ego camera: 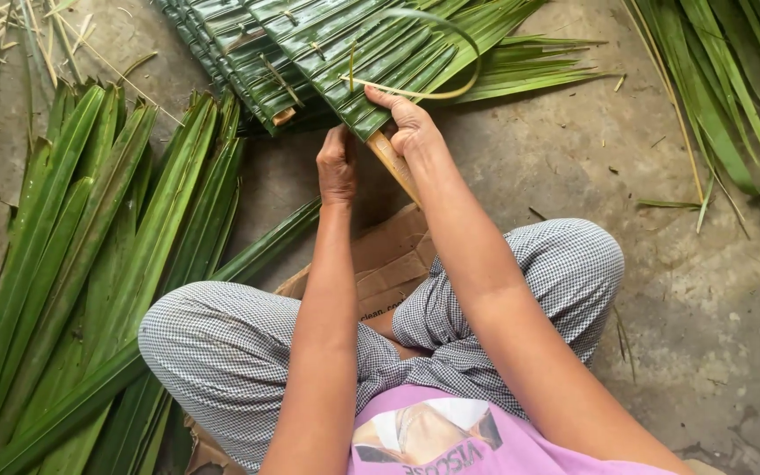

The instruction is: Weaving individual palm leaves onto a wooden stick to create a thatched mat.

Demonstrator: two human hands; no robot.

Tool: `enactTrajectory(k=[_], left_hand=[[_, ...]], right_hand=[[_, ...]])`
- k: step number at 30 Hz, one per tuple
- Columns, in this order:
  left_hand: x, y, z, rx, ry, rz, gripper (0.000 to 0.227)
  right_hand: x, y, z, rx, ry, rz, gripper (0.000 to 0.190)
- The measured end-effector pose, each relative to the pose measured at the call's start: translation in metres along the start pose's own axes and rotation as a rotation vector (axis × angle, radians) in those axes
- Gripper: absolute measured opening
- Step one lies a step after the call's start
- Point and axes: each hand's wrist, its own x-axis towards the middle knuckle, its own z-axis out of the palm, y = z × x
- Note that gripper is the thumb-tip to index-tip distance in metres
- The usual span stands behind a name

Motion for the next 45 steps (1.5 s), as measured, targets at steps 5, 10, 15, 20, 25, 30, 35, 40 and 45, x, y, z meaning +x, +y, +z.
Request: enactTrajectory(k=[5, 10, 15, 20, 25, 30, 35, 40, 45], left_hand=[[-0.003, -0.008, 0.010, 0.242, -0.040, -0.049, 0.027], [0.000, -0.007, 0.012, 0.299, 0.003, 0.013, 0.023], [0.003, 0.001, 0.013, 0.385, 0.024, 0.092, 0.017], [0.003, 0.003, 0.014, 0.409, 0.028, 0.104, 0.016], [0.009, 0.008, 0.011, 0.495, 0.025, 0.155, 0.014], [0.008, 0.012, 0.011, 0.494, 0.022, 0.155, 0.012], [0.008, 0.016, 0.017, 0.217, 0.056, 0.063, 0.019], [0.008, 0.020, 0.009, 0.072, 0.015, 0.000, 0.025], [0.001, 0.012, 0.006, 0.072, 0.065, 0.017, 0.017]], right_hand=[[-0.002, 0.001, 0.000, -0.008, 0.016, -0.018, 0.027], [-0.007, 0.000, 0.003, 0.012, -0.005, 0.002, 0.025], [-0.009, -0.001, 0.004, 0.018, 0.024, -0.007, 0.029], [-0.009, 0.000, 0.002, -0.003, 0.004, -0.001, 0.031], [0.003, 0.000, -0.003, -0.032, -0.007, 0.009, 0.033], [0.004, 0.002, -0.004, -0.049, -0.006, -0.002, 0.031], [-0.001, 0.000, -0.003, -0.067, 0.001, 0.004, 0.033], [0.016, 0.004, -0.007, -0.052, -0.048, 0.035, 0.033], [0.031, 0.017, -0.009, -0.034, 0.064, 0.020, 0.084]])
